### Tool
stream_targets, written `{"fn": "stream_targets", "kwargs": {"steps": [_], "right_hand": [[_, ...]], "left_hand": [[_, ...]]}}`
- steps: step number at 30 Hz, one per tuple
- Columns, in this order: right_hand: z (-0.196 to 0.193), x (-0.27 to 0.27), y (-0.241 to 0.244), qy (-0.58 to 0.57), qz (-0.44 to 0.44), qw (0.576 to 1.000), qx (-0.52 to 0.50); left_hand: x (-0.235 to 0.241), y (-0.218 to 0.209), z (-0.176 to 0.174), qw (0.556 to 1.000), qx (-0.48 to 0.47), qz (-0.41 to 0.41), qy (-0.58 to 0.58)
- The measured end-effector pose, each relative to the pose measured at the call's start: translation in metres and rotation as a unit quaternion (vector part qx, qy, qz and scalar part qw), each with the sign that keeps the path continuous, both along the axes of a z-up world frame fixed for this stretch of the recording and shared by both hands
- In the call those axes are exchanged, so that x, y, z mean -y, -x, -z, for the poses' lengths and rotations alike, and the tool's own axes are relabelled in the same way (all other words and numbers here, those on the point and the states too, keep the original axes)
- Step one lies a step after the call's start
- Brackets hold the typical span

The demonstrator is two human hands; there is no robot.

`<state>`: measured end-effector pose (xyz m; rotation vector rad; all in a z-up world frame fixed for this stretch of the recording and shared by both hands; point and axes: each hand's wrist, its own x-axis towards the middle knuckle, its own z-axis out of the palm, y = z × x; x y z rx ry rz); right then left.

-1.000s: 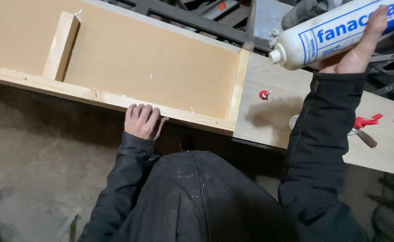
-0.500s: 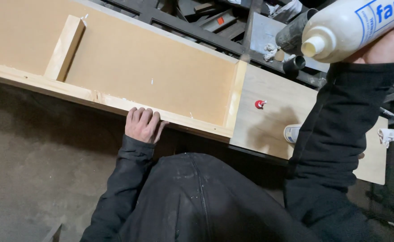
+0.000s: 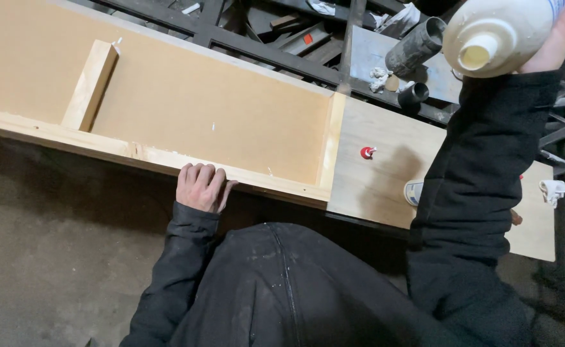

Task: Apply glue or sealant along the joints of a wooden assembly.

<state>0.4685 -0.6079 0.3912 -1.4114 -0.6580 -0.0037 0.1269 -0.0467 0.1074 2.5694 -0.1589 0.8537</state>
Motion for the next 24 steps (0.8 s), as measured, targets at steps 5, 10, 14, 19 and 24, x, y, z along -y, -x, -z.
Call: {"fn": "stream_targets", "kwargs": {"steps": [5,10,14,19,24], "right_hand": [[0.005,0.022,-0.020,-0.001,-0.006,1.000,0.000],[0.016,0.022,-0.036,0.000,-0.013,1.000,0.000],[0.029,-0.007,-0.030,0.000,-0.018,1.000,-0.003],[0.032,-0.102,0.024,-0.004,-0.011,1.000,-0.007],[0.050,-0.167,0.083,-0.105,0.074,0.991,-0.050]], "left_hand": [[0.000,0.000,0.000,1.000,0.005,-0.003,0.002],[0.001,-0.001,0.005,1.000,0.013,-0.004,0.006],[0.001,0.001,0.005,1.000,0.009,-0.006,0.003],[-0.001,0.001,-0.001,1.000,0.008,0.010,0.002],[-0.003,0.001,-0.008,0.999,-0.032,0.025,0.017]]}}
